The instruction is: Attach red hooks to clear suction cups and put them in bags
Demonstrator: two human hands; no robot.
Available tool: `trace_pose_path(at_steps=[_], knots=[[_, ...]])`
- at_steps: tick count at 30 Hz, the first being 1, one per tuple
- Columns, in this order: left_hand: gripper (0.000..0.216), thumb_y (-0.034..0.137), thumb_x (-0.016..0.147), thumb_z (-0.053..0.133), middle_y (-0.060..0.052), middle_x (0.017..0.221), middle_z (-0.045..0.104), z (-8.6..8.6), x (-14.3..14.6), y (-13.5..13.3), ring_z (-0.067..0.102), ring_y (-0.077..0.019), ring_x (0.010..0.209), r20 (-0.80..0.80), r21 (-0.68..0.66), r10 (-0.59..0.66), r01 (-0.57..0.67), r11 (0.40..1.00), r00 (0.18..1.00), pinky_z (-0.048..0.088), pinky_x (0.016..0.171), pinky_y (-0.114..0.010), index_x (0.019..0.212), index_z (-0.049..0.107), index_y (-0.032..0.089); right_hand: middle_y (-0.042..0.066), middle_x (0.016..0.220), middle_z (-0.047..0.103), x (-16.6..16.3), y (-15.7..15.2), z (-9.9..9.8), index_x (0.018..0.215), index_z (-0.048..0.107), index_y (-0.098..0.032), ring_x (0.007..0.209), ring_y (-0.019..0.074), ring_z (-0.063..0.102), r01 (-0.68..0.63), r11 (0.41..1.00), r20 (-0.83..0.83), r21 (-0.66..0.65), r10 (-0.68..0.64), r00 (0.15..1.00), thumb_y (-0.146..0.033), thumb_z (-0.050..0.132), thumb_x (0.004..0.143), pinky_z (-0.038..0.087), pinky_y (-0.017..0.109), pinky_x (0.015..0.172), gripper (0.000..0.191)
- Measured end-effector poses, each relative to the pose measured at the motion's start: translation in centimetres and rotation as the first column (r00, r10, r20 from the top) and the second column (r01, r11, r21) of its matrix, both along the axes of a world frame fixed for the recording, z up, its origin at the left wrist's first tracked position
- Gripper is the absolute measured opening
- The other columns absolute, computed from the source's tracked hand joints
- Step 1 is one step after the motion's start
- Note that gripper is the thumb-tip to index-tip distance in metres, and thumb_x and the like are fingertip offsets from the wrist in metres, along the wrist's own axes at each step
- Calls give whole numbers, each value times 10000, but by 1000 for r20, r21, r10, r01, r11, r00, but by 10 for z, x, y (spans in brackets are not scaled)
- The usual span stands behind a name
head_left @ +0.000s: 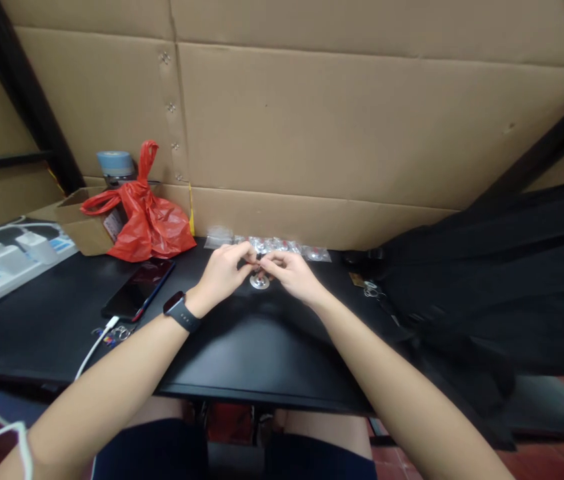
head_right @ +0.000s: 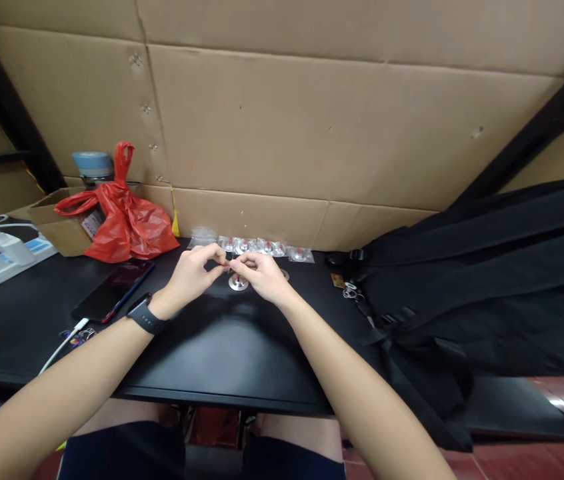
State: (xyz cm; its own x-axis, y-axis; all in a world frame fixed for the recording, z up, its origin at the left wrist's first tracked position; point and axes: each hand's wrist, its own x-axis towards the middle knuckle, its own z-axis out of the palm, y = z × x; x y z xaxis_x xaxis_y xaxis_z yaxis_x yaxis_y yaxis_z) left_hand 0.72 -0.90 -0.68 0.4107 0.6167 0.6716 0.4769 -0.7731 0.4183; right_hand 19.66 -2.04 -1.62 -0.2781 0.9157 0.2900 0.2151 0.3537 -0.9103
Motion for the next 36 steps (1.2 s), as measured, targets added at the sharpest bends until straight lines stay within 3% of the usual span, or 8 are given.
trace_pose_path(at_steps=[4, 9, 14, 18, 21, 24, 31, 36], knots=[[124, 147, 830, 683, 15, 824, 705, 3, 0, -2, 670, -169, 817, 5, -9, 34, -34, 999, 999, 482, 827, -287, 806, 576, 204, 52, 757, 725, 5, 1, 4, 866, 640, -186, 727, 195, 695, -62, 998, 3, -15, 62, 998, -674, 564, 856, 512, 282, 627, 494], [127, 151, 816, 693, 17, 833, 709, -1, 0, -1, 677, -174, 822, 31, -35, 11, -10, 999, 999, 487, 816, -289, 816, 579, 207, 51, 874, 708, 8, 1, 4, 889, 598, -204, 817, 204, 682, -92, 995, 100, 43, 87, 991, -547, 586, 892, 538, 320, 727, 343], [220, 86, 788, 610, -36, 986, 694, -6, 1, 4, 658, -193, 944, 58, -13, -71, 71, 997, 996, 495, 878, -309, 978, 589, 194, 116, 1260, 621, 12, 4, -1, 837, 582, -205, 1187, 264, 580, -12, 961, 338, 276, -85, 937, -384, 517, 946, 467, 435, 990, 220], [286, 155, 810, 611, -85, 1129, 670, -8, 1, 6, 629, -223, 1054, 35, -33, -141, 142, 989, 989, 487, 945, -341, 1094, 606, 187, 154, 1325, 561, 16, 7, -4, 848, 585, -200, 1311, 294, 474, -15, 908, 443, 419, -191, 876, -284, 513, 940, 346, 512, 1104, 144], [209, 293, 858, 648, -63, 1042, 713, -12, 2, 7, 659, -217, 971, -27, -107, -164, 161, 981, 986, 497, 916, -340, 1043, 650, 195, 154, 1333, 553, 17, 6, -3, 870, 590, -201, 1323, 291, 461, -28, 907, 448, 419, -180, 876, -288, 506, 951, 346, 511, 1102, 145], [141, 303, 873, 647, -43, 1008, 744, -16, 4, 9, 671, -215, 965, -75, -134, -164, 153, 979, 984, 494, 915, -335, 964, 693, 205, 141, 1343, 547, 16, 5, -1, 868, 583, -208, 1328, 276, 462, -31, 907, 417, 421, -163, 894, -286, 490, 963, 355, 492, 1096, 154], [59, 241, 858, 674, -31, 976, 743, -17, 3, 14, 651, -212, 952, -204, -22, -82, 79, 997, 976, 475, 887, -327, 879, 717, 206, 128, 1306, 572, 11, 6, -4, 855, 577, -203, 1301, 268, 488, -33, 915, 357, 401, -123, 926, -296, 504, 963, 378, 463, 1068, 160], [89, 255, 900, 642, -11, 956, 751, -18, -8, 21, 661, -205, 920, -312, 1, 19, -20, 1000, 950, 447, 848, -312, 912, 728, 235, 100, 1097, 642, 12, 9, -10, 1004, 608, -188, 924, 205, 621, 42, 927, 447, 372, -219, 867, -279, 567, 924, 490, 332, 797, 128]])
